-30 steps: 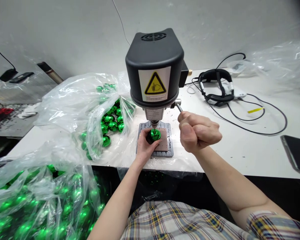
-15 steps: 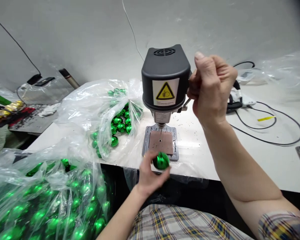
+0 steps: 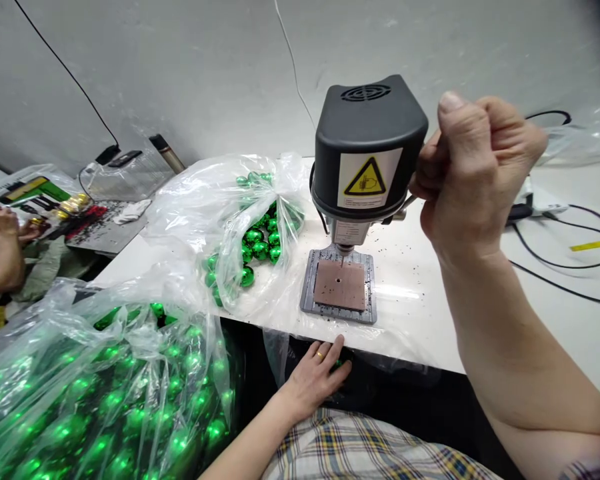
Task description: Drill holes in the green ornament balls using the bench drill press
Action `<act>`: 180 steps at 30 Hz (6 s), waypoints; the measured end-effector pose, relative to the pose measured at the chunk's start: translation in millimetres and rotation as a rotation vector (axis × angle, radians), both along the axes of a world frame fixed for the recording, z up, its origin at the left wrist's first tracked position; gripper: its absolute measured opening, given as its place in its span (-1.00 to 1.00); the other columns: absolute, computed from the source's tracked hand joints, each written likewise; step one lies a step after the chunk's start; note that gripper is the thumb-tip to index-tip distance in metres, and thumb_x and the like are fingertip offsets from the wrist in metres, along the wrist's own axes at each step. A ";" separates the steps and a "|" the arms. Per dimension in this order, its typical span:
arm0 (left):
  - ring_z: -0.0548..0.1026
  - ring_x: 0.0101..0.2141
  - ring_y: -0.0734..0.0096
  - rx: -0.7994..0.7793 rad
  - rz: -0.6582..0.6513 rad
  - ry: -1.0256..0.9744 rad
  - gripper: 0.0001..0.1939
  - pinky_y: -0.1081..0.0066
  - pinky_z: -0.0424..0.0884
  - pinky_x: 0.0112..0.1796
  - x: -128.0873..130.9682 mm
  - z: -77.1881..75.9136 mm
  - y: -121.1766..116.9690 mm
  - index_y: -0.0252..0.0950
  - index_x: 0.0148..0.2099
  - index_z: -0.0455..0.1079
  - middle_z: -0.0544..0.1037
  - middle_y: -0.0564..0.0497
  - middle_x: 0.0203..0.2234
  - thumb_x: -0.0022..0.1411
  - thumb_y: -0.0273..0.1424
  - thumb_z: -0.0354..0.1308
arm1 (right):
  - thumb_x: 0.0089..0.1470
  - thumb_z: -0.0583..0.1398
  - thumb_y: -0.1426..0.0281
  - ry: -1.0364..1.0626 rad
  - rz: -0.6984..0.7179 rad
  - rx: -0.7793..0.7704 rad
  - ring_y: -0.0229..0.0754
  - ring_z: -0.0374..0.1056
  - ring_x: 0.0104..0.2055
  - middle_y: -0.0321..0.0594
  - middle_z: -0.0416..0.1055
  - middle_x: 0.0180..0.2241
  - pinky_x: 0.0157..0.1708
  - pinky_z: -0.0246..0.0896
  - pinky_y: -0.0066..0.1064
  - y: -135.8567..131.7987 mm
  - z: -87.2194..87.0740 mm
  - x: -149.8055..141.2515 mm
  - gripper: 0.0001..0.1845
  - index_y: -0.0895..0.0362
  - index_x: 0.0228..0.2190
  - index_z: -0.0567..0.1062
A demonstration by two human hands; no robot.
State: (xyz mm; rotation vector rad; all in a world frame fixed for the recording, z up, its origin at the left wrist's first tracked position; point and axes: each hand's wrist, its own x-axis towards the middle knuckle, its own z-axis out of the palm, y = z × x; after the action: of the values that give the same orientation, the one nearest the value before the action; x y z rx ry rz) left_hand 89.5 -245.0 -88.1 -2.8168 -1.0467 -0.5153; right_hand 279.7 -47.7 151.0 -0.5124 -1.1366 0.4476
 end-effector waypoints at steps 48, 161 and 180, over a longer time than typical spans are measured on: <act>0.46 -0.37 0.38 -0.690 0.440 -0.905 -0.42 0.37 0.43 -0.34 4.0 61.0 149.9 -0.28 0.08 0.44 0.52 -0.01 -0.31 -0.01 -0.29 0.44 | 0.16 0.23 0.09 -0.063 -0.053 -0.030 -0.38 -0.11 -0.68 -0.41 0.02 -0.69 -0.72 -0.15 -0.37 -0.7 0.1 -1.7 -0.41 0.06 -0.64 0.03; 0.60 -0.18 0.31 -1.247 0.434 -1.887 -0.69 0.20 0.53 -0.01 -14.6 88.4 125.6 -0.31 -0.09 0.46 0.61 -0.05 -0.18 0.10 -0.40 0.38 | 0.16 0.26 0.34 0.092 0.129 -0.058 -0.47 -0.06 -0.75 -0.45 0.08 -0.73 -0.82 -0.27 -0.50 -6.5 5.1 -4.1 -0.50 0.11 -0.69 0.17; 0.47 0.09 0.12 -0.741 0.407 -1.243 -0.47 0.14 0.33 0.15 14.1 37.2 152.5 -0.25 0.16 0.42 0.53 -0.13 0.06 0.15 -0.24 0.34 | 0.12 0.21 -0.03 -0.050 0.049 -0.153 -0.44 -0.08 -0.71 -0.44 0.02 -0.69 -0.73 -0.16 -0.48 5.3 4.2 1.4 -0.40 0.07 -0.62 0.07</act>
State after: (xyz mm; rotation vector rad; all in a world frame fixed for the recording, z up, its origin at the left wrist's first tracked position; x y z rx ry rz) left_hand 103.7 -92.5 -50.9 -2.3941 -2.2739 -2.3474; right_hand 281.2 -42.5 155.2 -0.6329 -1.1699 0.5706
